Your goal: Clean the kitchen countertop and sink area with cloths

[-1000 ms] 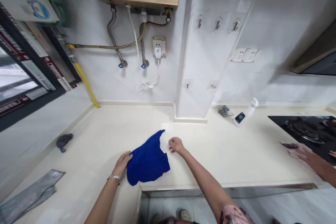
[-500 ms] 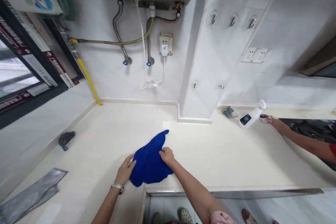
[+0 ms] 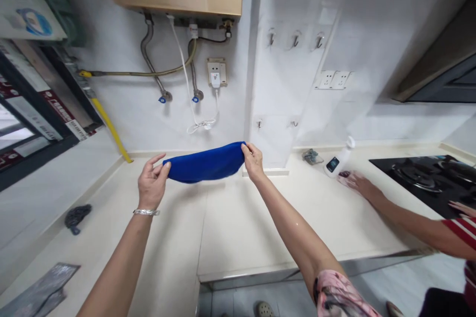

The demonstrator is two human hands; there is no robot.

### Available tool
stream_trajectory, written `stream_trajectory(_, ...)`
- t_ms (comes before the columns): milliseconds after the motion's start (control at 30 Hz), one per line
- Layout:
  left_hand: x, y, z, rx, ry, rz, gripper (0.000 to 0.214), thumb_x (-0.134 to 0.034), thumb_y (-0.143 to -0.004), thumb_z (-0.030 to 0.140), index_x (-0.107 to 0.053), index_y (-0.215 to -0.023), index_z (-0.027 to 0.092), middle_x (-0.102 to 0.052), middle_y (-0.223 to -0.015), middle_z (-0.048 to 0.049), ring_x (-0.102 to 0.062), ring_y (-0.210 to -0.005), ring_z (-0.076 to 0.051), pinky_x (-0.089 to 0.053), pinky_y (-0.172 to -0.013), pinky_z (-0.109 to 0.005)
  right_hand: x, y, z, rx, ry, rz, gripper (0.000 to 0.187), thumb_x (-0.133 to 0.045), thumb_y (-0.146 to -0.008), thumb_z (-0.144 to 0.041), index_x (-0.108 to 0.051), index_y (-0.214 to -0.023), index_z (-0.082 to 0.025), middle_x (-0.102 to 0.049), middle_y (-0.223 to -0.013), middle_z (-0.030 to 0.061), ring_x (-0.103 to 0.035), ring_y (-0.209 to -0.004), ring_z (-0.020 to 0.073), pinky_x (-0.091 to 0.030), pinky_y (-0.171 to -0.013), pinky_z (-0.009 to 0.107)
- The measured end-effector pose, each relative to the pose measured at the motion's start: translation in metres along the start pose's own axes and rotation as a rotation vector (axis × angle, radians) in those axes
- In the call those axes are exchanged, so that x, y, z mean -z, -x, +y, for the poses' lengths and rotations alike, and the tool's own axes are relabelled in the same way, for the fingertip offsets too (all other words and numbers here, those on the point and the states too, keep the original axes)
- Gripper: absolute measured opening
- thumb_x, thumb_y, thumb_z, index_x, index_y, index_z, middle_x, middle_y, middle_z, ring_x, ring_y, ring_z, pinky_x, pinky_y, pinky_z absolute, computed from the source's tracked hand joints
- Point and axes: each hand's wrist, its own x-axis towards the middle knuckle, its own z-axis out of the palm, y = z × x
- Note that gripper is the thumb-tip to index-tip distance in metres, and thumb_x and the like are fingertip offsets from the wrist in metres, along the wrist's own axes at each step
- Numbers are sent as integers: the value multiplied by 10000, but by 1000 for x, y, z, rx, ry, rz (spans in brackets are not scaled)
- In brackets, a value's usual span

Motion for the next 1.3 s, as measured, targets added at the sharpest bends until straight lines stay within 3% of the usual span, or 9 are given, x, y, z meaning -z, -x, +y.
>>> stream_trajectory(100,-1,23,-7,23,-91,-59,605,-648,-819,575,-619,-1292,198,-566,-635,55,-519,-661,-119,-471,-751,-262,21,28,13,-48,94,-18,484,-533,-848,-646,-675,-866,-184,-604,-774,2,-535,-766,170,-453,-717,281)
stream_trajectory(267,18,122,-82,257,-278,-349,372,-659,-731,565,-768,-919,263,-792,-920,-44,-712,-822,-226,-583,-837,-369,83,157,83,-215,294,-151,414,-592,-749,-606,-552,-573,-233,-524,-558,-14,-524,-581,184,-459,-586,311)
stream_trajectory(333,31,154,-112,332,-341,-450,318,-650,-702,549,-776,-821,283,-809,-915,-55,-744,-858,-273,-614,-832,-417,104,203,114,-238,368,-144,313,-597,-731,-544,-621,-662,-239,-627,-664,29,-603,-642,232,-513,-618,361)
stream_trajectory(433,37,174,-138,362,-461,-426,459,-538,-783,538,-754,-1040,225,-778,-1146,-140,-722,-1074,-344,-567,-999,-547,102,231,148,-108,579,-156,335,-472,-849,-415,-706,-1005,-233,-721,-1059,117,-693,-966,287,-573,-873,455)
stream_trajectory(633,-52,174,-168,172,-562,-463,586,-374,-938,438,-516,-1441,175,-479,-1583,-115,-410,-1498,-235,-278,-1296,-450,-8,198,167,179,878,-530,560,-377,-977,-232,-460,-1528,-179,-453,-1587,129,-361,-1500,290,-316,-1227,546)
stream_trajectory(700,-80,177,-181,142,-612,-482,588,-396,-927,361,-484,-1468,147,-378,-1635,-134,-274,-1563,-281,-166,-1321,-535,-33,193,168,173,994,-629,582,-404,-1001,-278,-391,-1577,-194,-334,-1658,113,-230,-1553,330,-191,-1251,620)
stream_trajectory(1067,-81,213,-209,104,-901,-539,586,-353,-952,324,-378,-1521,184,-288,-1656,-152,-192,-1572,-361,-208,-1296,-637,-28,192,166,175,1001,-876,664,-438,-1023,-424,-231,-1635,-275,-99,-1720,73,-69,-1576,384,-37,-1257,650)
stream_trajectory(1200,-103,187,-222,28,-967,-455,563,-377,-956,286,-404,-1508,179,-337,-1641,-167,-264,-1551,-373,-292,-1264,-643,-45,152,176,185,1012,-911,634,-425,-1028,-409,-255,-1627,-292,-129,-1720,55,-55,-1580,366,-45,-1262,637)
stream_trajectory(1300,-123,148,-231,-19,-1037,-429,540,-370,-961,243,-429,-1494,179,-380,-1620,-174,-328,-1524,-372,-352,-1238,-626,-62,122,196,155,1096,-782,660,-378,-1032,-393,-230,-1631,-162,-154,-1711,106,-77,-1583,334,-71,-1276,591)
